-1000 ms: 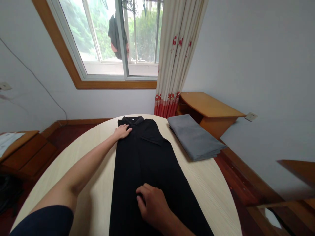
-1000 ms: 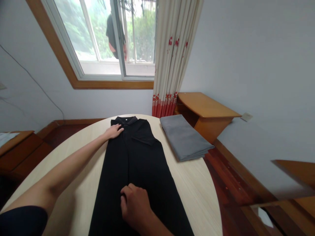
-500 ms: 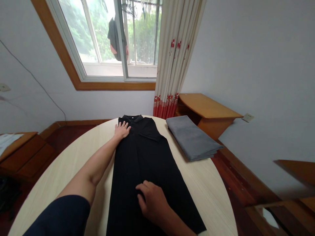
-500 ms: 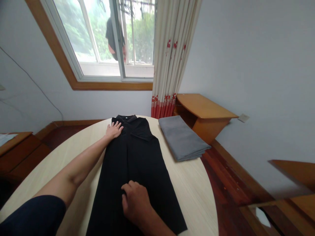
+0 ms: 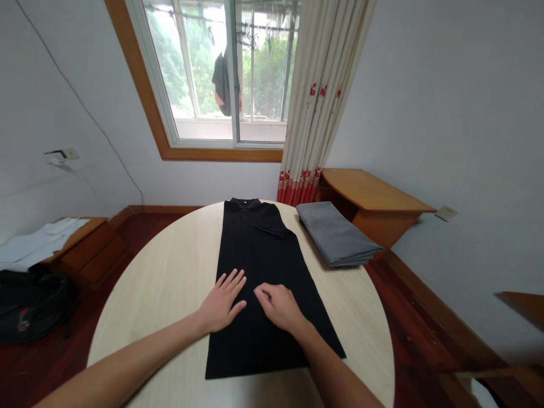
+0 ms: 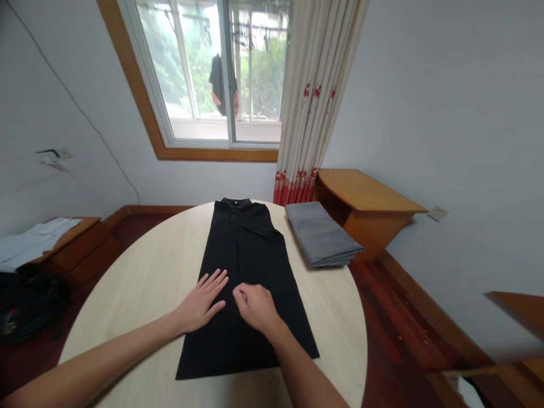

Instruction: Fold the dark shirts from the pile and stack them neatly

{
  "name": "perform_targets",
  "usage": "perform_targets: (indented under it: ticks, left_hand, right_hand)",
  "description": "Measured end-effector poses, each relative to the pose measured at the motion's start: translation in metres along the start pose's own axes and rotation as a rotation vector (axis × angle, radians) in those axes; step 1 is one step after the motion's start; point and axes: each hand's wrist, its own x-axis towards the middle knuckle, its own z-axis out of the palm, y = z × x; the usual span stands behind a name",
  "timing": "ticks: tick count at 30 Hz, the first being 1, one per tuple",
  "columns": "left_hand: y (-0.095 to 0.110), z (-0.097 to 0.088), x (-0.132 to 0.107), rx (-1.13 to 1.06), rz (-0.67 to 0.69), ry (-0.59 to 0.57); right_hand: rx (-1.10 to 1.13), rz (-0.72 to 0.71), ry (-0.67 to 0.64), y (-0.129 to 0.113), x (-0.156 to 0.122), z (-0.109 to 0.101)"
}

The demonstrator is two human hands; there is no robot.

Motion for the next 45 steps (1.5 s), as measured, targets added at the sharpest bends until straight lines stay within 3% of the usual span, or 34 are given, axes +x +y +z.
perform_targets:
  ticks: [5,8,10,14,17,20,23,27,32,36,41,45]
  left_hand:
    - [0.050,-0.010,-0.059,-0.089,0.122,-0.126]
    - [0.063,-0.024,-0.071,-0.136,0.153,-0.158]
    - [0.064,-0.037,-0.063,-0.180,0.118,-0.117]
    - [0.055,-0.052,-0.025,-0.255,0.036,0.051]
    - [0.047,-0.041,-0.004,-0.232,0.040,0.083]
    - [0.042,-0.020,-0.001,-0.189,0.081,0.020]
    - [0.038,-0.005,-0.006,-0.145,0.123,-0.035]
    - [0.033,0.000,-0.010,-0.135,0.149,-0.033]
    - [0.031,-0.003,-0.009,-0.171,0.153,-0.036]
    - [0.033,-0.006,-0.010,-0.210,0.128,-0.032]
    - [0.031,-0.002,-0.010,-0.236,0.138,0.016]
    - [0.030,0.003,-0.009,-0.189,0.160,-0.010]
  right_hand:
    - [0.031,0.113,0.127,0.024,0.005,-0.008]
    - [0.012,0.186,0.187,0.037,0.007,-0.012]
    - [-0.021,0.244,0.219,0.045,0.006,-0.017]
    - [-0.161,0.381,0.304,0.063,-0.006,-0.030]
    - [-0.284,0.501,0.321,0.076,-0.025,-0.038]
    - [-0.335,0.597,0.242,0.084,-0.043,-0.040]
    - [-0.265,0.619,0.177,0.088,-0.054,-0.036]
    - [-0.109,0.688,0.128,0.090,-0.056,-0.035]
    - [0.146,0.639,0.134,0.076,-0.050,-0.048]
    - [0.013,0.431,0.145,0.036,-0.044,-0.042]
    - [-0.157,0.205,-0.106,-0.019,-0.051,-0.008]
    - [-0.149,0.176,-0.281,-0.020,-0.052,-0.002]
